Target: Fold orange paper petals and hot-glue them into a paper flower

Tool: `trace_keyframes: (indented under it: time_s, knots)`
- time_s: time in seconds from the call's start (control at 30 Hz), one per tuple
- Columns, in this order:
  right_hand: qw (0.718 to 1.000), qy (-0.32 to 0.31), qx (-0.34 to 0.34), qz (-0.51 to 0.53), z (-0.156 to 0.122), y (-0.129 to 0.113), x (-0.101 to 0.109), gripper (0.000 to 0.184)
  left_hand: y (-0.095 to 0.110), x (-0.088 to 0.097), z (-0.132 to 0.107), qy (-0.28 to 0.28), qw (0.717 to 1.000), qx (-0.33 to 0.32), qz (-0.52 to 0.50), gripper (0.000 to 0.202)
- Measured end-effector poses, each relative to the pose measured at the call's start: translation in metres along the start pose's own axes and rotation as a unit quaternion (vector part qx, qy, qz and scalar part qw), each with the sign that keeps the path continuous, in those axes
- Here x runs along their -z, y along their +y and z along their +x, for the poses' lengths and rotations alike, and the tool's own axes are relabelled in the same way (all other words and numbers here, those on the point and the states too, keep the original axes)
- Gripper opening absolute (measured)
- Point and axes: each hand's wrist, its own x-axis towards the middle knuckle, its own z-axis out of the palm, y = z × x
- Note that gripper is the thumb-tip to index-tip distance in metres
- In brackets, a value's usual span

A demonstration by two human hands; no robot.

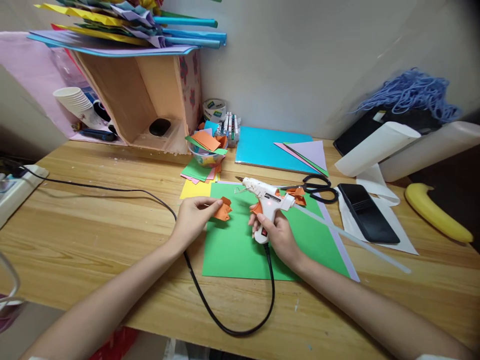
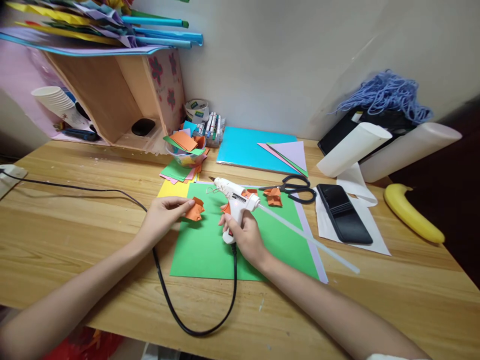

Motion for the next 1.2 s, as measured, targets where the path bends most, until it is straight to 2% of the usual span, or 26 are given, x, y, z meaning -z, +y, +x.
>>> trace_keyframes:
  time_s: [0.17,0.27,0.53,1.2]
  knots:
    - [0.996,-0.054,0.006,-0.070,-0.007,0.001,0.002,0.026,0.001,0.011,0.010,0.052,0.998,0.033,0.004,0.027]
    - [0.992,-0.081,0.018,-0.092,-0.010,0.002,0.003,0.024,-0.001,0.012,0.012,0.067,0.997,0.028,0.021,0.023]
    - [0.988,-0.110,0.012,-0.111,-0.010,0.001,0.003,0.024,-0.006,0.009,0.010,0.036,0.998,0.001,0.061,0.019]
    - [0.986,-0.120,0.004,-0.113,-0.008,-0.001,0.001,0.024,-0.011,0.008,0.009,0.043,0.997,-0.022,0.064,0.019]
